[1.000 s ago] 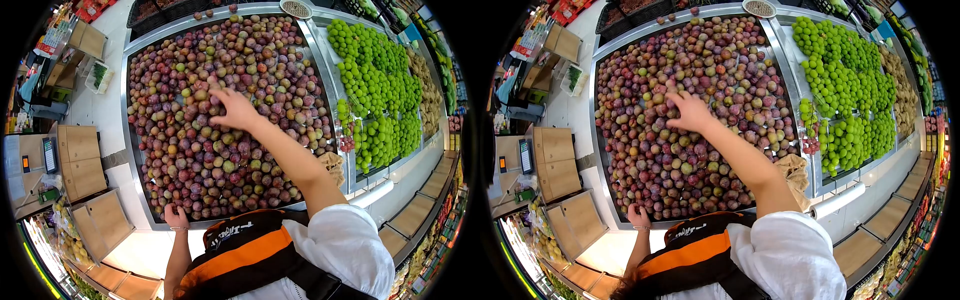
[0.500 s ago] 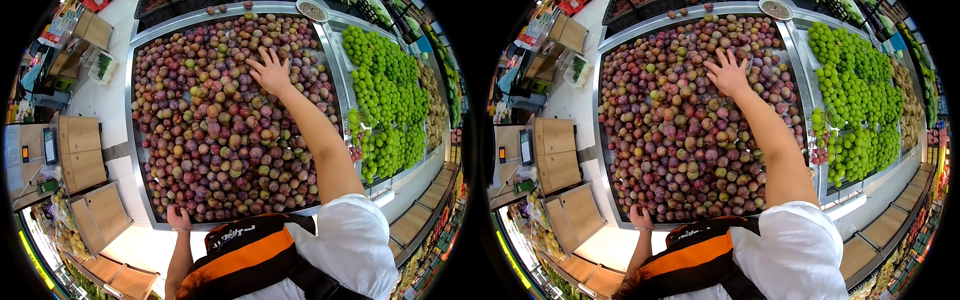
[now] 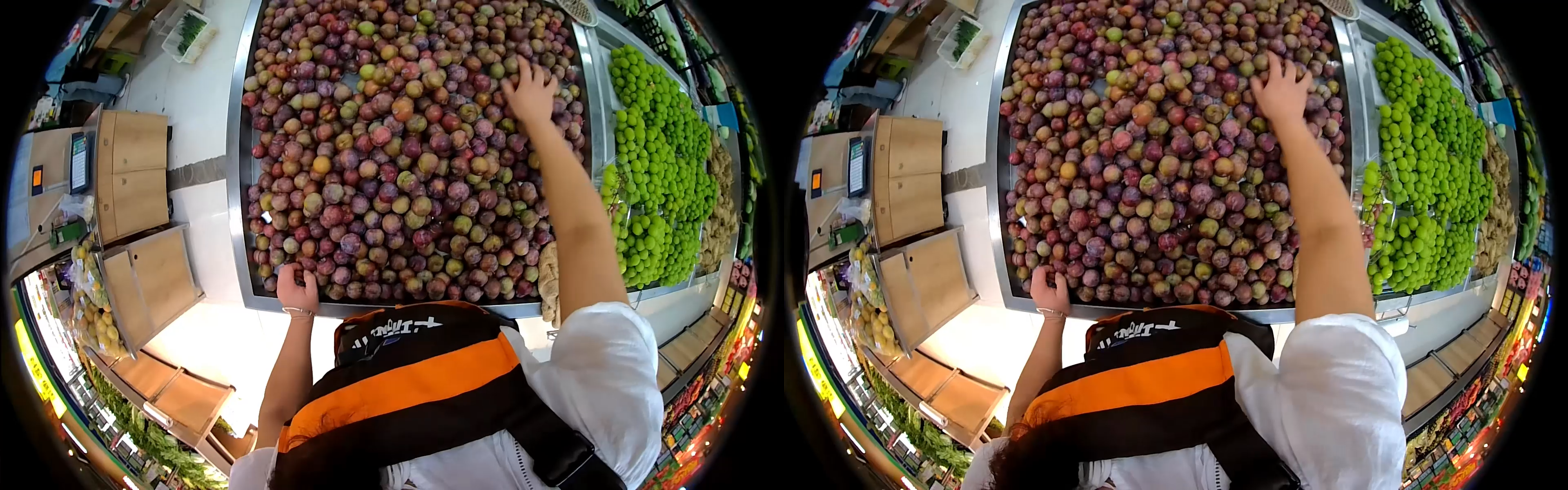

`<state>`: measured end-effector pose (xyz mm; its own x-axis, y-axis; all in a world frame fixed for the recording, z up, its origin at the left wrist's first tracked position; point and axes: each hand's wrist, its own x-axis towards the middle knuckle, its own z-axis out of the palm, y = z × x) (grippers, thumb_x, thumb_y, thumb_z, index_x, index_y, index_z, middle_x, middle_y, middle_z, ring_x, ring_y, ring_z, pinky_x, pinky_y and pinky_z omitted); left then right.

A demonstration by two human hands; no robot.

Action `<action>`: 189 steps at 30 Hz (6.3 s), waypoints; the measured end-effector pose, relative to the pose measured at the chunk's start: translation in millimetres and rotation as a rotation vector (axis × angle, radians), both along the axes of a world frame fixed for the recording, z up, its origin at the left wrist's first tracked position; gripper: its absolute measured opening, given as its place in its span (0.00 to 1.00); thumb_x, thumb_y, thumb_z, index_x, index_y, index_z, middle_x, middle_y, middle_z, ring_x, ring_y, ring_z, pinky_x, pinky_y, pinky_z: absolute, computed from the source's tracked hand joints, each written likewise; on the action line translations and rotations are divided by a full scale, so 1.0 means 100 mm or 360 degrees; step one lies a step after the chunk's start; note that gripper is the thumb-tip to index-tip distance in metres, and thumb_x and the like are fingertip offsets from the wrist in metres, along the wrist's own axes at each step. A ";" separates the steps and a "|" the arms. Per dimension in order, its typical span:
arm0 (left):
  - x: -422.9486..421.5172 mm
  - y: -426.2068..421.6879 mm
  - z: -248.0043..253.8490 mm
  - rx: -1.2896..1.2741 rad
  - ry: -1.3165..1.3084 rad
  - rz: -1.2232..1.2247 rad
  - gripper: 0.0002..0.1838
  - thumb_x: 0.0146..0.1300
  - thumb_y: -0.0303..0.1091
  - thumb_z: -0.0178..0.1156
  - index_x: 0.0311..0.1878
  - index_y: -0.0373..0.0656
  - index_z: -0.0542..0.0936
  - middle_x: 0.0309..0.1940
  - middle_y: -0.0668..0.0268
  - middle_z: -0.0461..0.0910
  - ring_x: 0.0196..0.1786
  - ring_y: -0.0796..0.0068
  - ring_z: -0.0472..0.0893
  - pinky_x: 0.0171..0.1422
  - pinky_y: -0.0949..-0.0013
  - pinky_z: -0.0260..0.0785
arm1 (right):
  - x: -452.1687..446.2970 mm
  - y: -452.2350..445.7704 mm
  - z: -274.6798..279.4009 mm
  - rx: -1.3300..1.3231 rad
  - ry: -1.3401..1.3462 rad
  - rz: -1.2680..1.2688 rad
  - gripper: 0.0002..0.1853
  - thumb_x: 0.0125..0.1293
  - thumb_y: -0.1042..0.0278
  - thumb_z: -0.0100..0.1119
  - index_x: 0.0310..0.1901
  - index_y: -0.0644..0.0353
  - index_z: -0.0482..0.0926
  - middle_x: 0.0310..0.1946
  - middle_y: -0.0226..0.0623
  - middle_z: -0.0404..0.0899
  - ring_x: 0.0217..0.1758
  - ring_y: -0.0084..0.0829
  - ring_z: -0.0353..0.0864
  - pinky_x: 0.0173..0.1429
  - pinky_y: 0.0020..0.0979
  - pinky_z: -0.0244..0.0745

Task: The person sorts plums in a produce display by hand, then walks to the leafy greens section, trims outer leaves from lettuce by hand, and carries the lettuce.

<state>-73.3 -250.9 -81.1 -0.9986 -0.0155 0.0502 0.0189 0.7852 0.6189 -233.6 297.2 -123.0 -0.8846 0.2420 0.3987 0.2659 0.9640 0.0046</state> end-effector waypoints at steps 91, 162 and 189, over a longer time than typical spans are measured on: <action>0.14 0.57 0.49 0.0540 0.0350 -0.0080 0.03 0.53 0.26 0.59 0.30 0.38 0.77 0.22 0.68 0.75 0.24 0.81 0.72 0.31 0.77 0.65 | 1.64 -0.79 1.41 -0.2228 -0.0203 0.0030 0.03 0.55 0.72 0.62 0.28 0.61 0.79 0.23 0.25 0.77 0.29 0.15 0.71 0.35 0.21 0.68; 0.62 -0.74 0.18 0.2107 -0.2034 -0.0022 0.12 0.68 0.38 0.46 0.34 0.42 0.75 0.33 0.65 0.78 0.35 0.77 0.77 0.37 0.77 0.70 | 3.47 -3.25 0.88 -0.1120 -0.1083 -0.0028 0.13 0.53 0.68 0.53 0.39 0.62 0.67 0.25 0.55 0.77 0.31 0.55 0.77 0.36 0.52 0.71; 1.13 -1.83 -0.29 0.3229 -0.0826 0.1076 0.16 0.68 0.39 0.43 0.42 0.35 0.74 0.38 0.55 0.77 0.46 0.62 0.78 0.46 0.71 0.76 | 1.91 -4.63 1.31 -0.3551 -0.1559 0.0213 0.21 0.68 0.65 0.45 0.61 0.59 0.64 0.54 0.35 0.71 0.54 0.29 0.74 0.57 0.31 0.71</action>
